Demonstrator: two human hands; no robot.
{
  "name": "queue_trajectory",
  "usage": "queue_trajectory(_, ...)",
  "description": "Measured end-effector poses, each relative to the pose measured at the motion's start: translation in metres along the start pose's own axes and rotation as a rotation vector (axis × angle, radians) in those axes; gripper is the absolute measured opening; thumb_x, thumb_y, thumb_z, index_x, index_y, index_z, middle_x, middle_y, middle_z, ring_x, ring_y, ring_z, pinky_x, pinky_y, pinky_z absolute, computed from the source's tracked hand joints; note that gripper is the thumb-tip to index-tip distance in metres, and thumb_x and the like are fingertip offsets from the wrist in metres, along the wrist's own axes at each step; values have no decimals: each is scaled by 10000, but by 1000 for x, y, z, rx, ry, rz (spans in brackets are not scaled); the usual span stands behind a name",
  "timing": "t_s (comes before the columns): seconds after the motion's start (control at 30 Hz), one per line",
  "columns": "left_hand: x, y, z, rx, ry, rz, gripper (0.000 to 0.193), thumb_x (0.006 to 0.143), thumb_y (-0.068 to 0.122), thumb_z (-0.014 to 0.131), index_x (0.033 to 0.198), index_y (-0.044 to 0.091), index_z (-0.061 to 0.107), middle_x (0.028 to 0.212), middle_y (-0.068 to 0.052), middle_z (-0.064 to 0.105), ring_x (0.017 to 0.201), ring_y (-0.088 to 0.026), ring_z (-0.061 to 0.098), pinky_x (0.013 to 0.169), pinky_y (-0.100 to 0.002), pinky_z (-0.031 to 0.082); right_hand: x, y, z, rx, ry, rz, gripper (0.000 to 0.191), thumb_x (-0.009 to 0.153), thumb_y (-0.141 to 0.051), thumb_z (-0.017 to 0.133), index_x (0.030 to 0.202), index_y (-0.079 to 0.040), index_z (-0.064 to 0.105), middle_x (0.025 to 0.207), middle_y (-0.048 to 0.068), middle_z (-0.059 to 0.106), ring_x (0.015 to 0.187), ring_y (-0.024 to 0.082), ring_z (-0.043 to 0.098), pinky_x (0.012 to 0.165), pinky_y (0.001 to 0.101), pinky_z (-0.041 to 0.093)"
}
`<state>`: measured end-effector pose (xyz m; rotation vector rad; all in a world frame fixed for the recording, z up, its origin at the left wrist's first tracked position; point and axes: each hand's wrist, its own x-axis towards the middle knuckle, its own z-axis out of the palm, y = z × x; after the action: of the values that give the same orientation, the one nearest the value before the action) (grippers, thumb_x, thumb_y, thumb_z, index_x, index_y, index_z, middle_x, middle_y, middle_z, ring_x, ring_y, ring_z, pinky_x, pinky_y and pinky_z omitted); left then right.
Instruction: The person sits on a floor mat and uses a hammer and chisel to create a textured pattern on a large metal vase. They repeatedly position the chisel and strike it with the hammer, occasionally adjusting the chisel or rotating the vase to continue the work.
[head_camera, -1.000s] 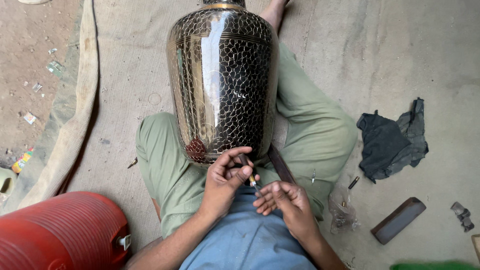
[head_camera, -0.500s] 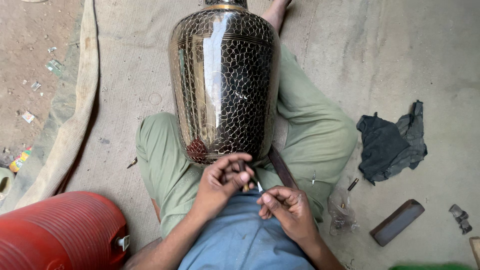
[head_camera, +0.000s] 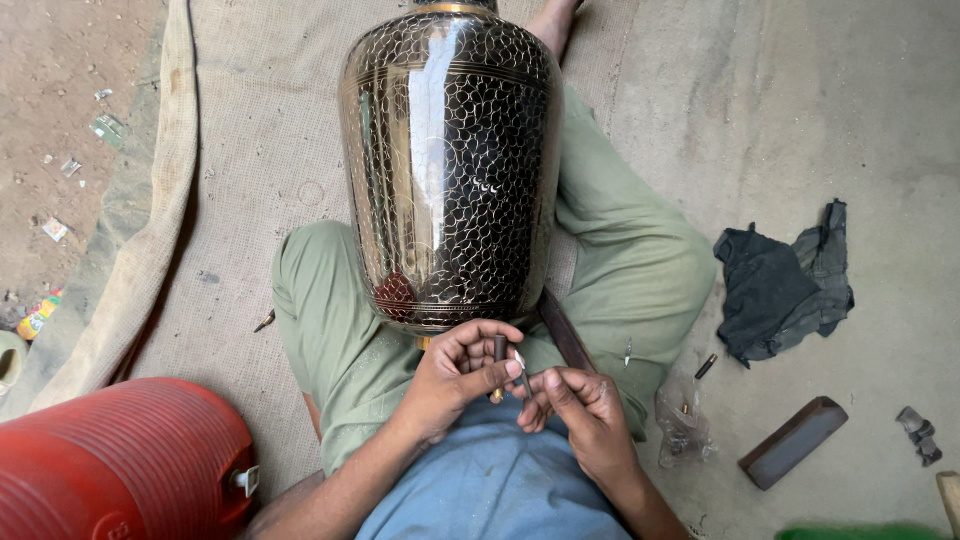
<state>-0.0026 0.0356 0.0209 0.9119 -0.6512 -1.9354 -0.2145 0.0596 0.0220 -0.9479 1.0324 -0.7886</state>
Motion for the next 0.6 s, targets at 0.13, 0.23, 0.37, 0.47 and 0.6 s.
queue_trajectory(0.13,0,-1,-1,-12,37,-31,323,909,17,730,1220,-13,650,901,-29,714,783,-88,707,638,-214,522,1,-1,2,22,-8,-6,487,1067,-345,480,1014,56,751,754,119,766,647,139,712,613,280,572)
queue_trajectory(0.23,0,-3,0,-27,41,-23,321,912,10,738,1221,-16,657,915,-26,710,783,-81,689,634,-219,520,3,-3,2,18,-7,-3,393,1043,-272,532,1002,49,756,744,106,764,641,124,706,607,264,566)
queue_trajectory(0.37,1,-5,1,-33,86,1,325,916,25,737,1229,-8,660,894,-42,713,771,-96,697,642,-231,541,0,-7,2,-62,-6,-18,239,1001,-145,634,968,53,764,722,91,752,634,107,690,601,251,560)
queue_trajectory(0.47,3,-4,2,-107,159,11,333,948,64,716,1267,-5,652,877,-62,708,760,-109,699,635,-242,551,-6,-10,3,-97,2,5,231,980,-144,647,942,48,772,705,84,757,629,106,707,594,250,582)
queue_trajectory(0.6,3,-4,2,-237,238,-68,324,966,136,652,1262,8,615,923,-92,754,768,-132,725,644,-260,589,-12,-11,6,-111,-12,38,212,961,-138,672,954,50,770,746,86,760,665,102,712,617,249,594)
